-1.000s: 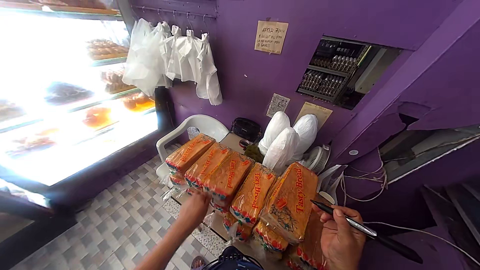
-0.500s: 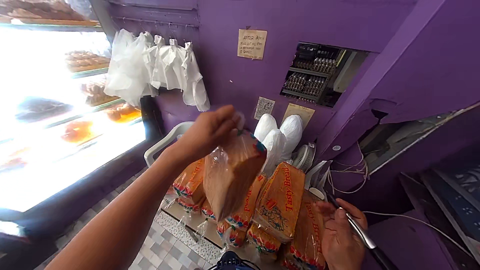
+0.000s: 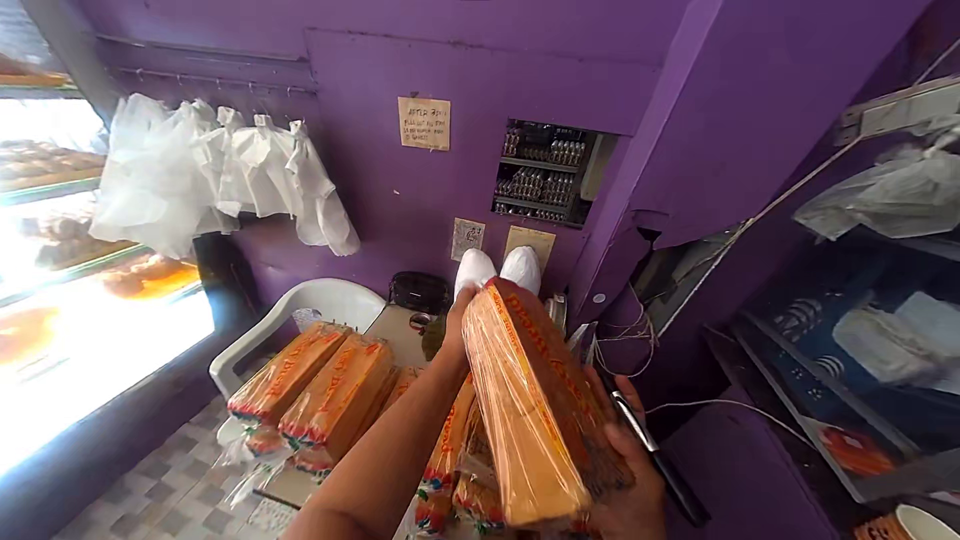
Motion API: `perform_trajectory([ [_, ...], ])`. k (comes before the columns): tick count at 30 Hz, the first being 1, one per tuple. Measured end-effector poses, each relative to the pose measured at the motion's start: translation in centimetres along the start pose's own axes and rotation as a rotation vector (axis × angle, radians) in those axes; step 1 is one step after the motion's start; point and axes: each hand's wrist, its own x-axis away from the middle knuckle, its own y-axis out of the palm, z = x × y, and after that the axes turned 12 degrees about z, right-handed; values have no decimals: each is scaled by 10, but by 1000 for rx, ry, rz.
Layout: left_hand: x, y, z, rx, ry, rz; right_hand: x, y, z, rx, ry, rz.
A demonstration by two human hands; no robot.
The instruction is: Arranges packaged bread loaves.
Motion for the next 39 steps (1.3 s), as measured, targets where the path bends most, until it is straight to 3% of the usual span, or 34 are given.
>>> perform_trajectory([
  [5,-41,-27,-44,-491,-93,-61,-8,3,25,78,10,216],
  [9,-41,-49,-55,-904,-80,136,-10,-4,37,213,-21,191],
  [12,-8,-44,-45,-843,-90,370,-13,-4,41,303,-46,155],
  [14,11,-47,-43,-789,-57,362,-15,-1,42,316,-77,113],
  [19,48,-72,-44,-698,-94,107,-5,-8,44,480,-374,-130],
  [21,69,-85,-30,-646,-153,46,4,-12,42,564,-401,-206],
  [22,84,-95,-24,-609,-122,20,6,-14,43,591,-408,-228],
  [25,135,-137,-19,-581,209,-148,8,-18,46,631,-420,-224],
  [28,171,-144,-22,-502,326,-298,7,-11,47,634,-400,-193],
  [31,162,-125,-22,-451,354,-339,-16,-5,45,569,-385,-172],
  [36,134,-123,-31,-675,258,-321,-59,-18,51,670,-349,-205],
  [39,145,-130,-38,-656,381,-210,-58,-24,40,648,-370,-156],
])
